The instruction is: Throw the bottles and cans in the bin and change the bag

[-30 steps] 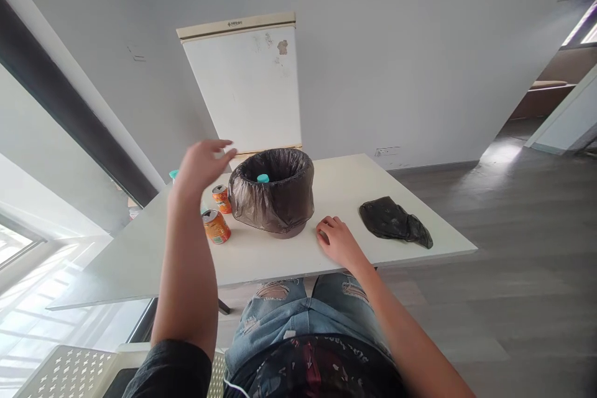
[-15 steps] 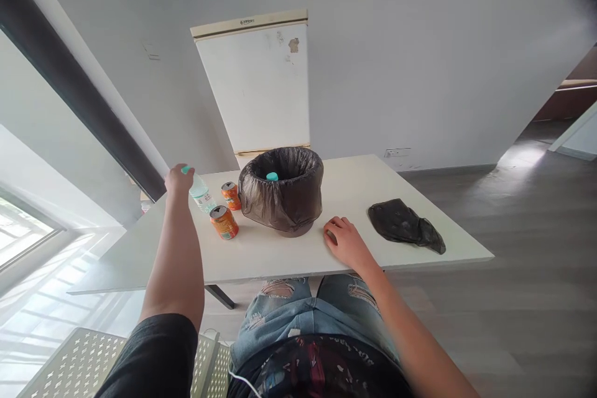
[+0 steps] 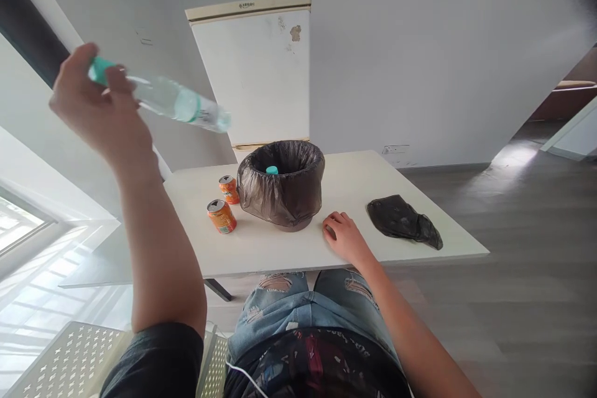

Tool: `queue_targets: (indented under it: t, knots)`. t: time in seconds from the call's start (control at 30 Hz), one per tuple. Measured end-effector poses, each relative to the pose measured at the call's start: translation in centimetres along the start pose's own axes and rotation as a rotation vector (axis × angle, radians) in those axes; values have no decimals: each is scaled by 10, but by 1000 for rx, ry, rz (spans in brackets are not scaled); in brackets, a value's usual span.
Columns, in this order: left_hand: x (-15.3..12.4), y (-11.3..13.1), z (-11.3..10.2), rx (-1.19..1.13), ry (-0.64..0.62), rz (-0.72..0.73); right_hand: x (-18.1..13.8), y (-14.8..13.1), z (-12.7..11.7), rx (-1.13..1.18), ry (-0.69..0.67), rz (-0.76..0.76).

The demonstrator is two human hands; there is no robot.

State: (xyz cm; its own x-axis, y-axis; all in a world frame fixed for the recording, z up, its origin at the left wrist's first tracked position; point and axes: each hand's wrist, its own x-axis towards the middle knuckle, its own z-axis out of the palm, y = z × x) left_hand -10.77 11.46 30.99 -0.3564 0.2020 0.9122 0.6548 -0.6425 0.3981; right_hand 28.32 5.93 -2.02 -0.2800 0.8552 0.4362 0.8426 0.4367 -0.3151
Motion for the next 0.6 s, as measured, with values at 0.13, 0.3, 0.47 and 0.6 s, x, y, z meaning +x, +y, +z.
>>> queue_targets:
  t: [0.13,0.3,0.47,0.6]
  knots:
    - [-39,62,32,-224,-240,17,-1,-1,-1,-2,-5,-3]
    - [-82,87,72,-77,-654,-64,0,-2,-3,3,0,-10]
    - [-98,86,89,53,-1020,-92,0,-5,-5,6,-11,4]
    - [-108,74,97,171,-1260,-95,0,-5,-6,4,-12,12]
